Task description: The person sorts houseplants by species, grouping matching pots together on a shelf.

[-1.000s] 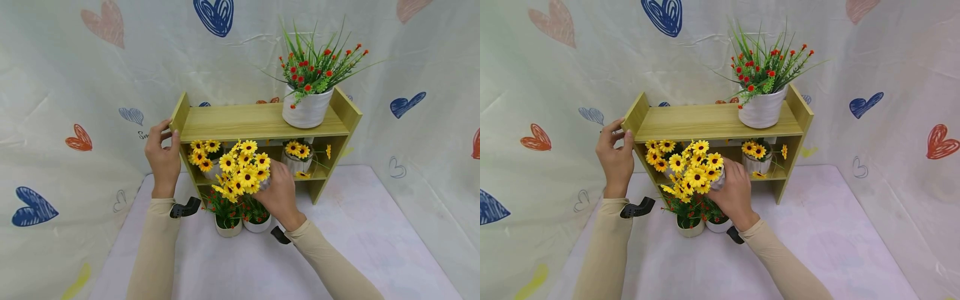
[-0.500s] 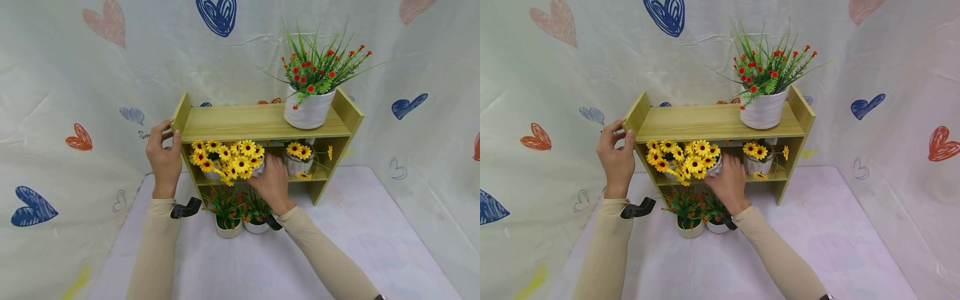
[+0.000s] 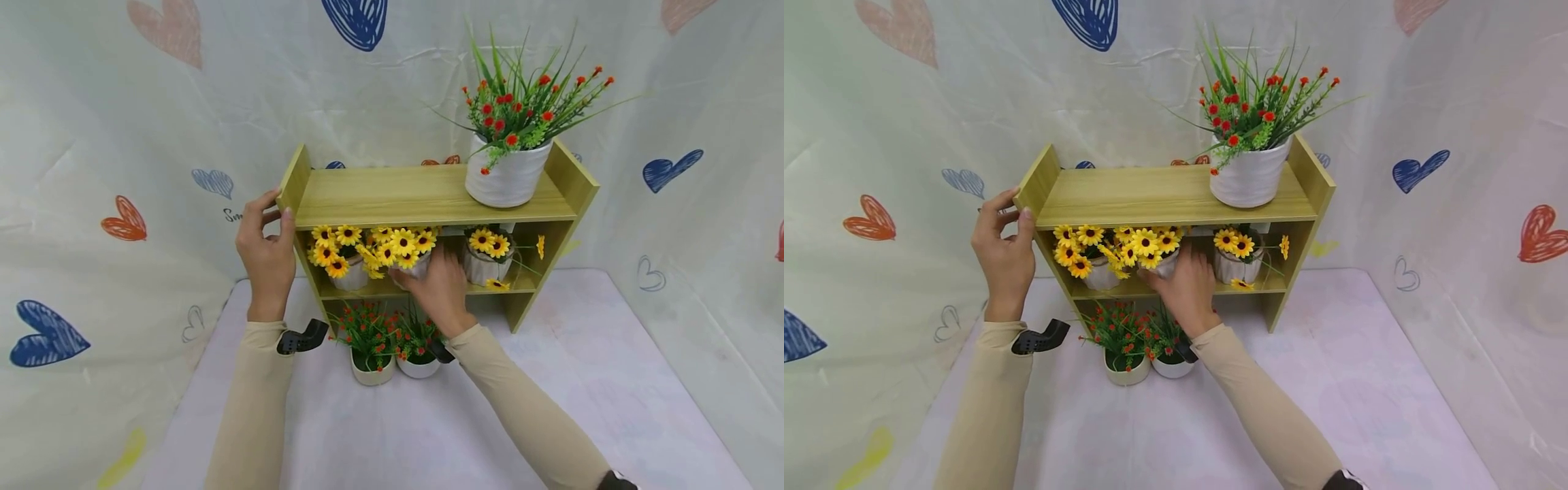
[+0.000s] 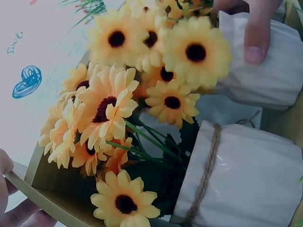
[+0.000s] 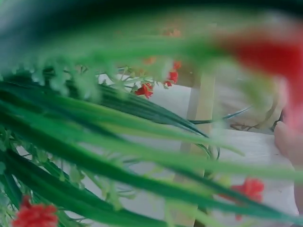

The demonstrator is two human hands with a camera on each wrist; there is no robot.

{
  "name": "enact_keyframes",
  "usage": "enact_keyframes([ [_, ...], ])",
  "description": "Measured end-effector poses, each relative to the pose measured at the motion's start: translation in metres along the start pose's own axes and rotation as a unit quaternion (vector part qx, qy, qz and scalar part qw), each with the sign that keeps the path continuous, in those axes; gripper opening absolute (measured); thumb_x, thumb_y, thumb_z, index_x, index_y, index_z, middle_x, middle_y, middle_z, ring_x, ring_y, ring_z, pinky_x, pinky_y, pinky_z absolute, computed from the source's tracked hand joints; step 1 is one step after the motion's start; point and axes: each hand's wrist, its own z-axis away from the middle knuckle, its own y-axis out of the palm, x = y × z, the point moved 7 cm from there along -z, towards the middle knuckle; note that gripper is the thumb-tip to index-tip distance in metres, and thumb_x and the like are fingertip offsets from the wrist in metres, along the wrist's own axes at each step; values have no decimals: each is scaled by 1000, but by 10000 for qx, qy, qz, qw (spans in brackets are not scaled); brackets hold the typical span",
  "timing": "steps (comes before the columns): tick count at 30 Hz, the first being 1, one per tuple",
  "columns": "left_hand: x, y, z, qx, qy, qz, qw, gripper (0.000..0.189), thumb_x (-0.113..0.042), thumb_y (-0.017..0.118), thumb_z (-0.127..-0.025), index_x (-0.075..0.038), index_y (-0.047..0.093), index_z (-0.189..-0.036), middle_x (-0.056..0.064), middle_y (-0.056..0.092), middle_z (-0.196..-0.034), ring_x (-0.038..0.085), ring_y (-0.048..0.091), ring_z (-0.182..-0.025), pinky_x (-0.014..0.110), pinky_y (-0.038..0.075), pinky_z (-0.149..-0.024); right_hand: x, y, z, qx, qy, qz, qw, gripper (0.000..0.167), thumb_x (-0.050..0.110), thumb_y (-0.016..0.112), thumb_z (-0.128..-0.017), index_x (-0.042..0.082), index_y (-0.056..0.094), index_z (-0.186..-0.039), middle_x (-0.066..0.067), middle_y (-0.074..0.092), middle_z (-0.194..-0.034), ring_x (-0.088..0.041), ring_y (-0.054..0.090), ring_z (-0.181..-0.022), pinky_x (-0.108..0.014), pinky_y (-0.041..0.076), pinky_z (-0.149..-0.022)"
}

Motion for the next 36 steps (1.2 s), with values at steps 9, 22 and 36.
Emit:
enact_keyframes([
  [9, 2, 0, 0, -11, -13, -52, 10000, 32, -9, 64, -105, -1, 67, -136, 21, 67, -130, 37, 71, -109, 5, 47, -68, -1, 3, 0, 193, -69, 459, 9987, 76, 62, 84, -82, -1, 57, -114, -6, 54, -72, -26, 59, -60, -42, 49, -50],
  [22, 1, 1, 0, 25, -38, 60, 10000, 32, -9, 64, -105, -1, 67, -136, 21, 67, -131, 37, 71, -109, 5, 47, -67, -7, -30, 48, 177, -320, -65, 9993, 73, 42, 75, -99, -2, 49, -153, -24, 56, -150, -44, 54, -137, -61, 45, -110],
  [36, 5, 2, 0, -22, -110, 28, 9999, 32, -9, 63, -105, -1, 67, -136, 19, 68, -132, 35, 71, -109, 7, 48, -68, -81, -50, 139, -1378, -541, -1413, 9788, 35, -3, 57, -101, -10, 56, -135, -26, 60, -130, -34, 57, -112, -30, 44, -95],
])
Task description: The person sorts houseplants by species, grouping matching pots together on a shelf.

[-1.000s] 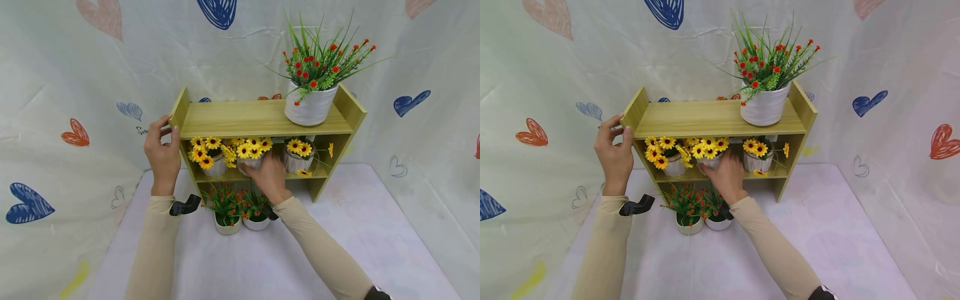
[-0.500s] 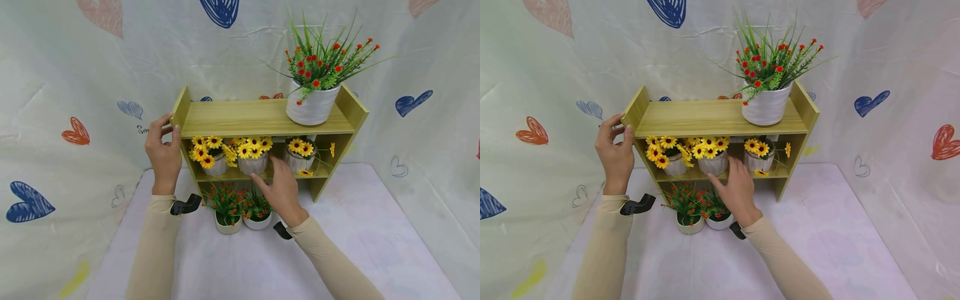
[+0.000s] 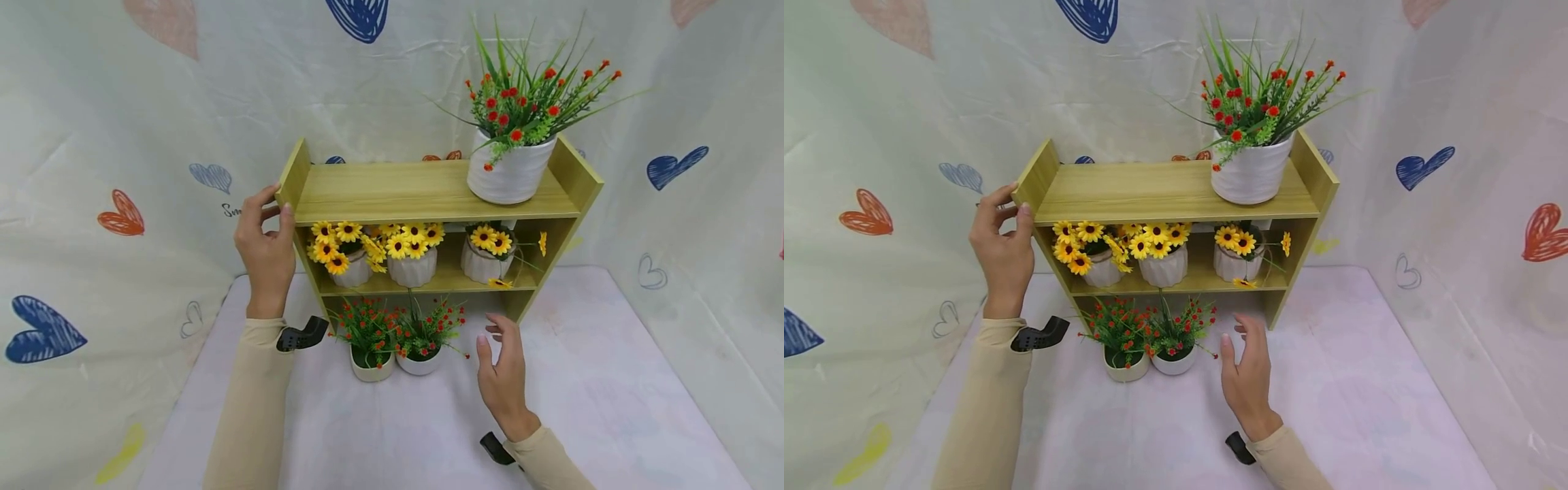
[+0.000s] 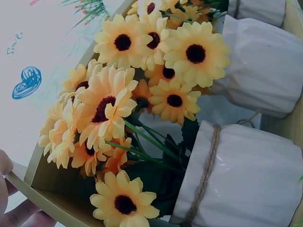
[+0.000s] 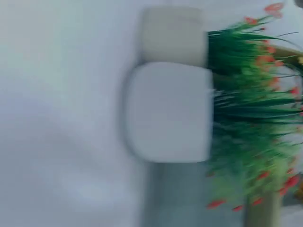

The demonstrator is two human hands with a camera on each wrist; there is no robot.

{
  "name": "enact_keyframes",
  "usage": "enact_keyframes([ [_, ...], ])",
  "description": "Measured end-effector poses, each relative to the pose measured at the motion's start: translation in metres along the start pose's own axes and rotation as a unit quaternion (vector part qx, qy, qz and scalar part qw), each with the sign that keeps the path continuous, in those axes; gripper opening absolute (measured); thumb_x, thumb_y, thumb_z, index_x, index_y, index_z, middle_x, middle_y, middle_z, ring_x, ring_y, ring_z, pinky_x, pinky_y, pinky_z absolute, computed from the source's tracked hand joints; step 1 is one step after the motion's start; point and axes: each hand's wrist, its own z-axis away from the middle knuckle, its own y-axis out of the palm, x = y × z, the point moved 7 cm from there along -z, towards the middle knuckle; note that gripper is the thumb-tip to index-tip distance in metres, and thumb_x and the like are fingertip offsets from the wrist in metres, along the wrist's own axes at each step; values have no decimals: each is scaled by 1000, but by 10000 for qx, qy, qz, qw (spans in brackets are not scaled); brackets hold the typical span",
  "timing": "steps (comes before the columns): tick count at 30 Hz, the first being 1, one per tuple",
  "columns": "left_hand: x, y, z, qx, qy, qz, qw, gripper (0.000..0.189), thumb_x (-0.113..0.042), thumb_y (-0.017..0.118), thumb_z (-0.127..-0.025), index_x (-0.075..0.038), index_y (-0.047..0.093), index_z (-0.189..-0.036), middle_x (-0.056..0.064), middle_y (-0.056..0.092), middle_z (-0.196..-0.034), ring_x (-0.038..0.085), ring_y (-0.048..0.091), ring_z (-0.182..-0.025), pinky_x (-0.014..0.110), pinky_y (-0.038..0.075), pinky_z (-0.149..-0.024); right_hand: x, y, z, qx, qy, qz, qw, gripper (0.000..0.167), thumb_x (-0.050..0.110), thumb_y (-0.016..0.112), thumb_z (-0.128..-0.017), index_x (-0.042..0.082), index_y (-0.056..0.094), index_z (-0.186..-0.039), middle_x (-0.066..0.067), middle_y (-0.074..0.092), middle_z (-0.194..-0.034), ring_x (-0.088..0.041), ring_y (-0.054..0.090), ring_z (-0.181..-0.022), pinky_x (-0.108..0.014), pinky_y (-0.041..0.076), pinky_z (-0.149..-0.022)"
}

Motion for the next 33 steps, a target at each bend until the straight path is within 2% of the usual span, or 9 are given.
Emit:
enact_keyframes([
  [5, -1, 0, 0, 1, -19, -48, 10000, 32, -9, 63, -106, -1, 67, -137, 19, 68, -132, 33, 71, -109, 8, 49, -69, -30, 1, 28, 373, 737, 311, 9961, 29, -1, 58, -103, -10, 60, -130, -22, 65, -127, -36, 60, -109, -35, 43, -93],
  [8, -2, 0, 0, -5, -54, -35, 10000, 32, -9, 63, -105, -1, 67, -136, 18, 68, -132, 33, 71, -109, 8, 49, -69, -44, 4, 44, 714, 1167, 639, 9885, 25, 3, 58, -104, -6, 65, -127, -18, 68, -123, -33, 62, -107, -35, 44, -93],
  [11, -3, 0, 0, -24, -100, 11, 9999, 32, -9, 63, -105, -3, 68, -136, 17, 69, -132, 33, 71, -109, 7, 49, -69, -52, 12, 54, 1199, 1343, 896, 9796, 27, 5, 65, -101, -2, 67, -127, -16, 70, -123, -33, 62, -110, -41, 47, -94],
  [15, -4, -2, -1, -40, -89, 15, 10000, 31, -9, 62, -105, -3, 68, -136, 17, 69, -132, 34, 71, -109, 7, 49, -69, -54, 30, 58, 1977, 1336, 978, 9662, 52, 12, 80, -91, -4, 61, -137, -20, 66, -132, -41, 59, -122, -57, 48, -102],
  [19, -4, -2, -1, -44, -46, -12, 10000, 32, -7, 63, -105, -2, 67, -136, 18, 68, -132, 35, 71, -109, 6, 49, -69, -59, 48, 58, 2528, 1549, 854, 9512, 76, 23, 88, -86, -5, 53, -147, -24, 59, -143, -46, 53, -133, -61, 44, -109],
  [21, -4, -2, -1, -34, -32, -18, 10000, 32, -7, 63, -105, -1, 67, -136, 18, 68, -132, 35, 71, -109, 6, 49, -69, -61, 57, 57, 2672, 1645, 782, 9463, 83, 26, 90, -84, -5, 50, -150, -26, 56, -147, -47, 50, -136, -61, 43, -112],
  [24, -4, -2, -2, -28, -20, 3, 10000, 32, -8, 63, -105, -1, 67, -136, 18, 68, -132, 35, 71, -109, 6, 49, -69, -63, 67, 54, 2750, 1675, 710, 9441, 90, 28, 93, -80, -7, 49, -150, -28, 53, -150, -49, 48, -139, -62, 41, -114],
  [33, -4, -2, 0, -24, -19, -22, 10000, 32, -8, 63, -105, -2, 67, -137, 18, 68, -132, 35, 71, -109, 6, 49, -70, -67, 90, 45, 2937, 1844, 269, 9375, 100, 26, 95, -76, -20, 41, -147, -39, 50, -144, -54, 49, -138, -63, 43, -113],
])
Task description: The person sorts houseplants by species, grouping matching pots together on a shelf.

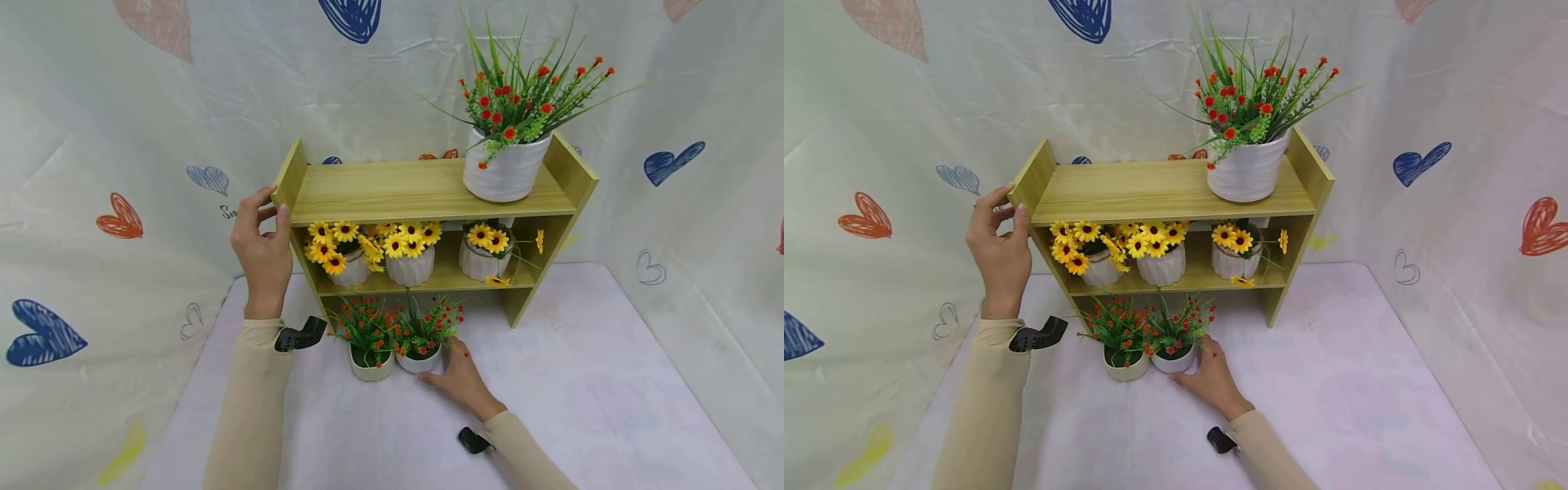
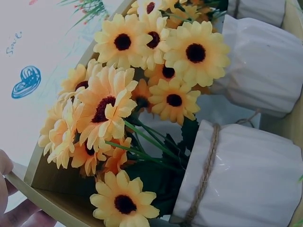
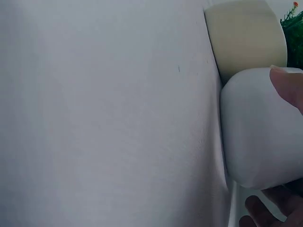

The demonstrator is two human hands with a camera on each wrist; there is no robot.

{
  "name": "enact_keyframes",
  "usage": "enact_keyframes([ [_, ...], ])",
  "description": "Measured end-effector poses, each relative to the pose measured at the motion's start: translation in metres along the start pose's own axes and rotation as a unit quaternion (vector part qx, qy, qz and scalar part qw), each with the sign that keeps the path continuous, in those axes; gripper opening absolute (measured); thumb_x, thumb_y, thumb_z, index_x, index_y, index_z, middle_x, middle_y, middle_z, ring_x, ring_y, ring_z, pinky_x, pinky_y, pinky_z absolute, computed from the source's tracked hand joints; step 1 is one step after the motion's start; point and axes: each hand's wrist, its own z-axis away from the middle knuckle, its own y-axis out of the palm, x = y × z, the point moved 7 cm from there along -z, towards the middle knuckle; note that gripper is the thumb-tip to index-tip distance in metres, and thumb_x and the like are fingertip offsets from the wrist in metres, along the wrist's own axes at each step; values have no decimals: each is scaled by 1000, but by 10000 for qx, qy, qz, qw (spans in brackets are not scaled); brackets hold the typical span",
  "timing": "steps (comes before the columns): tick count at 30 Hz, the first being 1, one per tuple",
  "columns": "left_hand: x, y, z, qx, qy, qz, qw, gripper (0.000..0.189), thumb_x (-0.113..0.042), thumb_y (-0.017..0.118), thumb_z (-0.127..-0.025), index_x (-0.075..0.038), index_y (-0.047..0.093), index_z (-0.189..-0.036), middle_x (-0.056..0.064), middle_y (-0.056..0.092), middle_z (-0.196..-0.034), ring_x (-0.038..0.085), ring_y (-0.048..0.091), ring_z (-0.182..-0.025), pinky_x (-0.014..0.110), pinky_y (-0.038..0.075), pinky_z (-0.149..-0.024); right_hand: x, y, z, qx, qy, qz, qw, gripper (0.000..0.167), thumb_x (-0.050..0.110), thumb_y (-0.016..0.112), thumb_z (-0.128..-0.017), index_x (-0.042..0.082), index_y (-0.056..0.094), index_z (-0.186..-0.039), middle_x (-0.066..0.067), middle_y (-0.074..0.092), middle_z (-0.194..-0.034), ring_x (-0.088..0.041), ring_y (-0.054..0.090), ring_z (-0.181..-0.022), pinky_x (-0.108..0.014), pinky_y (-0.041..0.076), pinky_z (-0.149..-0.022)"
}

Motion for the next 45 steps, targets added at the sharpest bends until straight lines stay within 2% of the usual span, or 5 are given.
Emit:
enact_keyframes([
  [7, 1, 0, -1, -20, -38, 26, 10000, 32, -8, 62, -105, -3, 68, -136, 17, 69, -132, 35, 71, -109, 6, 48, -69, 0, 5, -13, 104, 18, -70, 9999, 101, 29, 95, -74, -17, 41, -146, -33, 53, -137, -48, 52, -133, -59, 44, -112],
  [14, -1, 1, 0, 84, 158, -71, 9998, 33, -9, 61, -106, 1, 65, -137, 23, 67, -131, 35, 71, -109, 7, 49, -68, -3, 7, -14, 120, 248, -204, 9994, 99, 29, 95, -74, -14, 43, -146, -27, 53, -136, -45, 54, -132, -58, 45, -111],
  [26, 0, 1, -1, 92, 182, -52, 9998, 33, -8, 62, -106, 2, 65, -137, 24, 66, -131, 36, 71, -109, 7, 50, -69, -2, -20, 11, -407, 12, 36, 9992, 96, 32, 97, -71, -7, 52, -146, -21, 58, -132, -36, 54, -127, -57, 48, -107],
  [32, 1, 1, 1, 71, 42, -23, 10000, 33, -8, 62, -106, 0, 66, -137, 22, 67, -131, 36, 71, -110, 6, 49, -69, 9, -41, 32, -563, -133, 270, 9980, 96, 34, 100, -68, -4, 54, -143, -21, 57, -131, -35, 54, -124, -58, 49, -104],
  [45, -2, -1, 1, 78, 106, -70, 9999, 32, -8, 62, -106, 0, 66, -137, 22, 67, -131, 36, 71, -110, 5, 49, -70, 33, -58, 50, -622, -482, 70, 9969, 95, 32, 102, -65, 3, 57, -143, -12, 61, -133, -28, 54, -125, -58, 51, -101],
])
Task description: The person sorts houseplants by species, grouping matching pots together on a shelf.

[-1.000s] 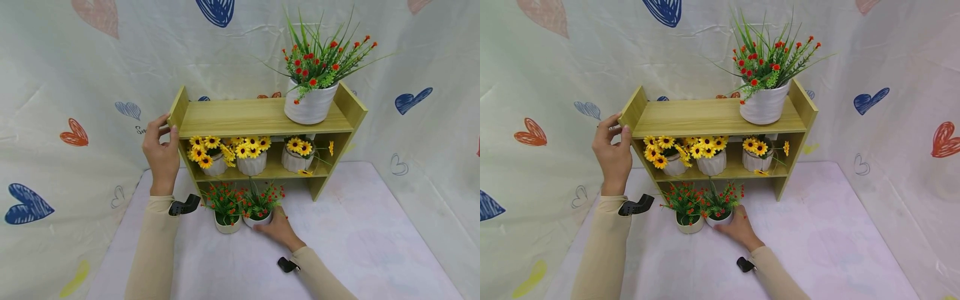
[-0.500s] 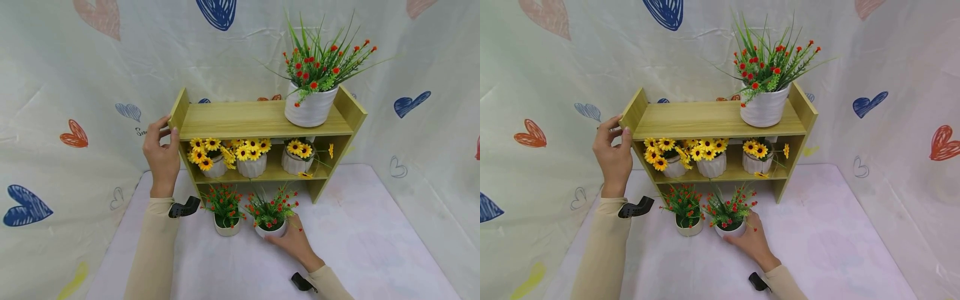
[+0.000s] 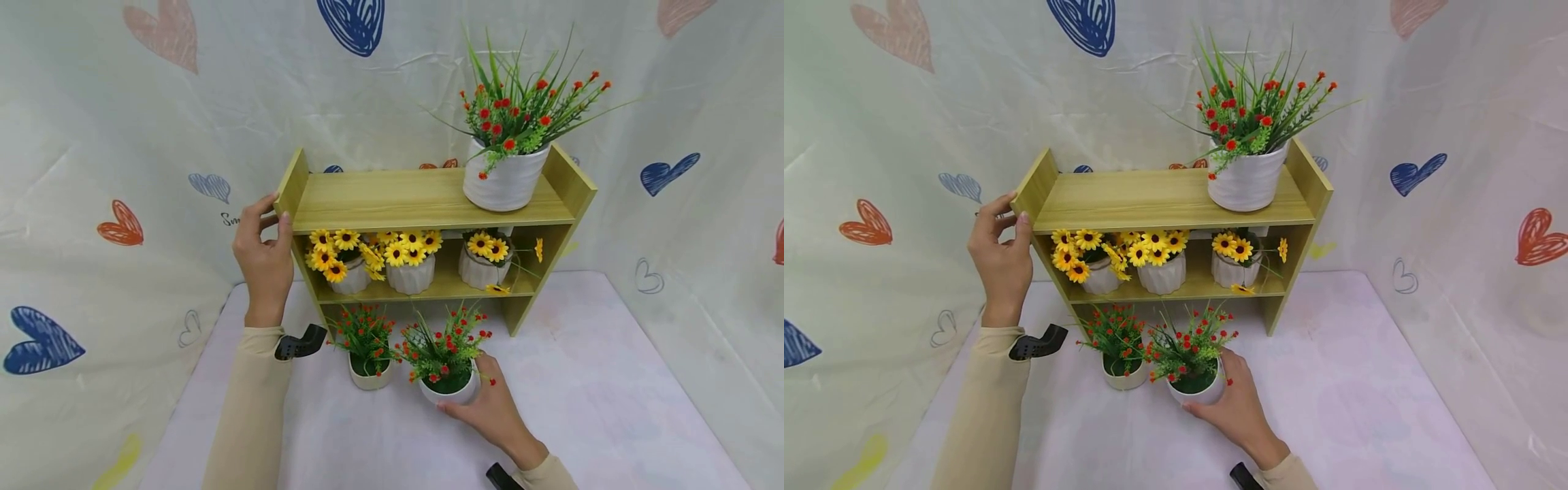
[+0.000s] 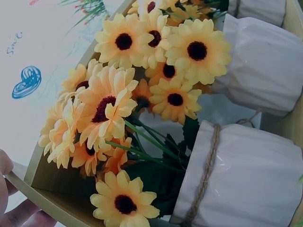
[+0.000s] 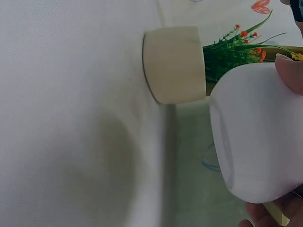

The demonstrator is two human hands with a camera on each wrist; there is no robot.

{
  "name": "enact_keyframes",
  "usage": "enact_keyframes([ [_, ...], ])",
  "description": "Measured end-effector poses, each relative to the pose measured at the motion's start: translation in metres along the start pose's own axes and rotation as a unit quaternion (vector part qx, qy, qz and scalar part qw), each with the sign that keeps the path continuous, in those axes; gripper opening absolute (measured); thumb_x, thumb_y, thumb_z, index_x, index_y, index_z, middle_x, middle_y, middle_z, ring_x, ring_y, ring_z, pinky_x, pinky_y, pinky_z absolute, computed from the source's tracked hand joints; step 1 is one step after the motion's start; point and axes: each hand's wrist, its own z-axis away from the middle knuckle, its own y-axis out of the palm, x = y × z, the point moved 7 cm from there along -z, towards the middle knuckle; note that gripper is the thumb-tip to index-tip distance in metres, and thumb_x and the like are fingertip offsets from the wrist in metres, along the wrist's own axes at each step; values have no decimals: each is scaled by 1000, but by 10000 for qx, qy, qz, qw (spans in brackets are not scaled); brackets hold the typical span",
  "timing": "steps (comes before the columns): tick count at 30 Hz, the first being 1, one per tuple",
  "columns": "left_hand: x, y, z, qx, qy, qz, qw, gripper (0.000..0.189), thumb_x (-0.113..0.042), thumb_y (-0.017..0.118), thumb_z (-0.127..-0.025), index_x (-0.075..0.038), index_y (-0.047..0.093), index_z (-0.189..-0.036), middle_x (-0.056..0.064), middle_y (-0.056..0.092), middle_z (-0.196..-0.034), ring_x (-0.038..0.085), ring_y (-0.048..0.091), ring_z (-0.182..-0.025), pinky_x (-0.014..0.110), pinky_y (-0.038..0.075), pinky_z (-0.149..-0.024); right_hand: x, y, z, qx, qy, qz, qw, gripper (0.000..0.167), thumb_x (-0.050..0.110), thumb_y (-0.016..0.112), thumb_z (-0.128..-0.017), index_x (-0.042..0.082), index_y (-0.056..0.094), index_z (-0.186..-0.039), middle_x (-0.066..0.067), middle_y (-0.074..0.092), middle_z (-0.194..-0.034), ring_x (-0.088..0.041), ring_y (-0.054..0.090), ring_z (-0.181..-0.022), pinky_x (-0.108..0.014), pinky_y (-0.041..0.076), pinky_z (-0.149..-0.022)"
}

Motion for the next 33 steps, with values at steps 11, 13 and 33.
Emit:
enact_keyframes([
  [11, -2, -1, 0, -13, 26, -5, 10000, 32, -9, 63, -106, 0, 66, -137, 21, 67, -132, 36, 71, -110, 5, 49, -70, 3, 0, 8, 202, 209, 147, 9995, 103, 39, 101, -67, -6, 50, -145, -22, 56, -138, -40, 57, -130, -64, 48, -105],
  [13, -2, -1, -1, -23, 31, 2, 10000, 32, -9, 63, -106, 1, 66, -137, 22, 67, -132, 36, 71, -110, 5, 48, -70, 4, -1, 9, 140, 214, 72, 9996, 102, 38, 101, -66, -6, 50, -143, -21, 57, -137, -38, 57, -130, -63, 47, -106],
  [33, 2, -2, 0, 9, 7, 1, 10000, 33, -9, 61, -107, 1, 66, -137, 23, 66, -132, 36, 71, -111, 5, 49, -71, 54, -25, -33, -372, -341, -1417, 9886, 107, 8, 95, -71, 2, 36, -160, -20, 49, -157, -30, 45, -146, -67, 31, -118],
])
